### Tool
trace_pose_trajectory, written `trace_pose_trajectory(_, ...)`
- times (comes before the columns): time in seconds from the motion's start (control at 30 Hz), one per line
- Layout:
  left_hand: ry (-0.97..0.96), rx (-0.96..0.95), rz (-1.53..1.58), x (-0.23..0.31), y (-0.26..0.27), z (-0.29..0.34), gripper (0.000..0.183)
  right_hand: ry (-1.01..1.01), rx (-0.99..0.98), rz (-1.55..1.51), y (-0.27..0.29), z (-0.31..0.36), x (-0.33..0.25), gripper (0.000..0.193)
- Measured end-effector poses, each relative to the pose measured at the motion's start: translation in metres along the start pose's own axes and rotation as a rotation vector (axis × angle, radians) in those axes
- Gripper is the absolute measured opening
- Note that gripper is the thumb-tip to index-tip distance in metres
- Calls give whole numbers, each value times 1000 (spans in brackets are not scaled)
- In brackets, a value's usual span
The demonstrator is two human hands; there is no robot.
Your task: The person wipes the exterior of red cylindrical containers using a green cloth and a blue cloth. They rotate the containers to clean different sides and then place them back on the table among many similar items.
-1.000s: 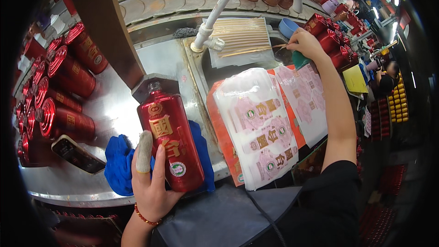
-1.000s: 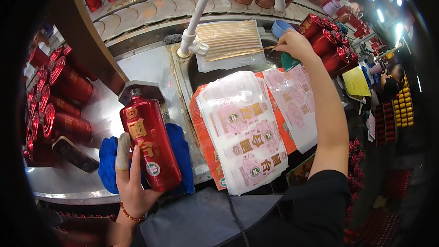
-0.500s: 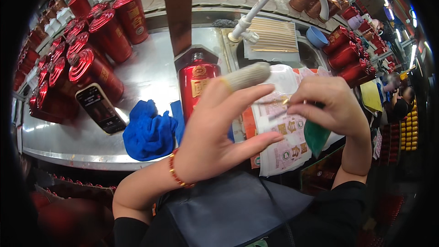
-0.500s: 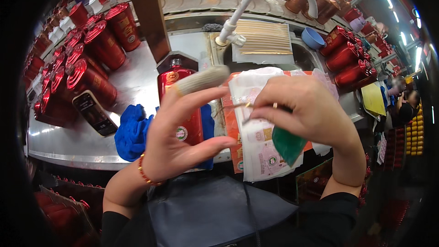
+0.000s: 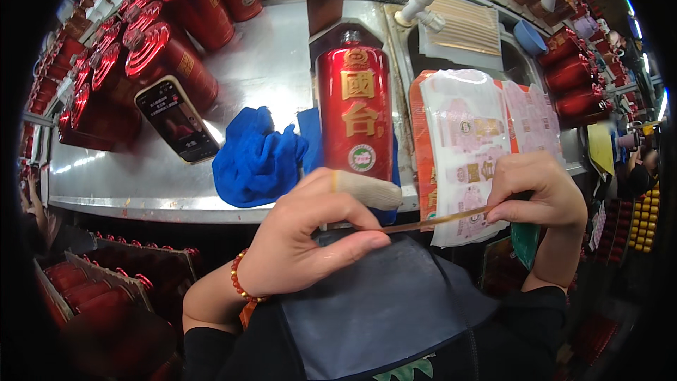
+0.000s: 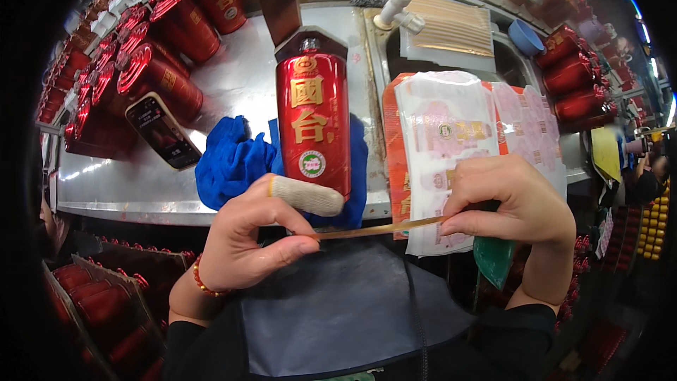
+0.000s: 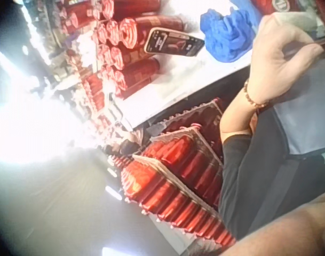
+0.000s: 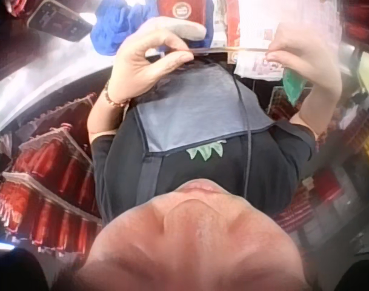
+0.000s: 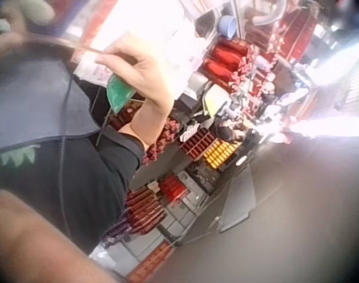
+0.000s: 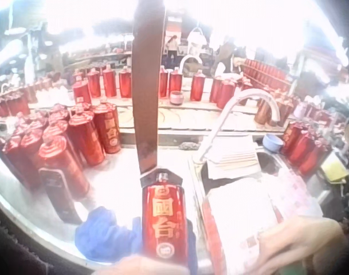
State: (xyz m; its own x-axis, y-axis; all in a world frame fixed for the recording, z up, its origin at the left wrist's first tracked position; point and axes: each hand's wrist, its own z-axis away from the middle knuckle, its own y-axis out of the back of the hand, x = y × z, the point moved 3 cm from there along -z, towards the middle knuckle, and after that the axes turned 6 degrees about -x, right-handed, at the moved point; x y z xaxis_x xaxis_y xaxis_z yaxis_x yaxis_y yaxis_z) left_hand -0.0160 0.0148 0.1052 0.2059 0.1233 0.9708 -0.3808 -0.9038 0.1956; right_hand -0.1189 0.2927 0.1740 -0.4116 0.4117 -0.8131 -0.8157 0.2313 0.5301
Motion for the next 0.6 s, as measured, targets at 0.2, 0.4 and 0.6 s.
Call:
trace_pose_trajectory(0.2, 92, 163, -199, -16, -1, 25, 8, -84, 14, -17, -35, -7, 46, 10)
trace_pose_trajectory(0.4, 57, 248, -572, -13, -7, 26, 11, -367, 521, 548, -41, -1, 49, 18)
trace_pose_trajectory(0.6, -3, 244, -654, 3, -12, 18, 13, 149, 270, 45, -78, -64, -13, 31)
